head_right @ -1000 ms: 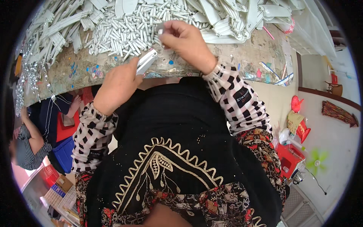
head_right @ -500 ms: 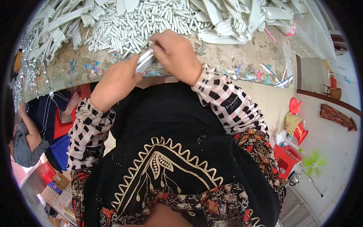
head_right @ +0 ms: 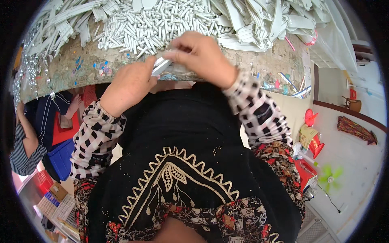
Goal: Assembling or sorting white plastic components by snapping pieces together on a table.
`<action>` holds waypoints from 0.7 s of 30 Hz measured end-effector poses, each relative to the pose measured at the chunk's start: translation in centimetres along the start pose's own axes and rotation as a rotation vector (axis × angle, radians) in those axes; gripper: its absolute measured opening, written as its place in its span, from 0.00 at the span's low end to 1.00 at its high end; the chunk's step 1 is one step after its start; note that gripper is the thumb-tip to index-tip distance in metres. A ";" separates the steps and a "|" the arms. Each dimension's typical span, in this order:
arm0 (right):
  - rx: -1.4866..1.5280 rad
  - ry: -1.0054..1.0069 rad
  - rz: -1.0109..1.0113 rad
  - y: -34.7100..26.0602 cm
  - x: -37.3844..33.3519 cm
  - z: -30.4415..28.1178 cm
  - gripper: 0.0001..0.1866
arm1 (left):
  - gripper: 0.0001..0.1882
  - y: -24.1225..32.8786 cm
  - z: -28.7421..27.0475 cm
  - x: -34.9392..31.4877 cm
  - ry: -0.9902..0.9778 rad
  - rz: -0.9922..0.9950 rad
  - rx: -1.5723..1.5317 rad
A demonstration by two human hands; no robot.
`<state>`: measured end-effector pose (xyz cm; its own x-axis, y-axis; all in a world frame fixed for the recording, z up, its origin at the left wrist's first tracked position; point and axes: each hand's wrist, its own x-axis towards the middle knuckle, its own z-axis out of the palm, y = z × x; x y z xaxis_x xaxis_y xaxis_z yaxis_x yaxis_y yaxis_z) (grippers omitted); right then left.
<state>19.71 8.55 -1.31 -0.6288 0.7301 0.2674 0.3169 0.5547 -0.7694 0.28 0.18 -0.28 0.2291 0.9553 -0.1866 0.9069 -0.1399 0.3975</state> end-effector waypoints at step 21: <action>-0.229 -0.053 0.020 1.7 5.6 4.0 0.18 | 0.16 -0.1 0.1 0.1 0.072 0.106 -0.030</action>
<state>13.88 11.98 -3.49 -0.6556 0.7229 0.2180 0.4783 0.6210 -0.6209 0.30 0.26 -0.45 0.2961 0.9520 -0.0773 0.8676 -0.2342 0.4387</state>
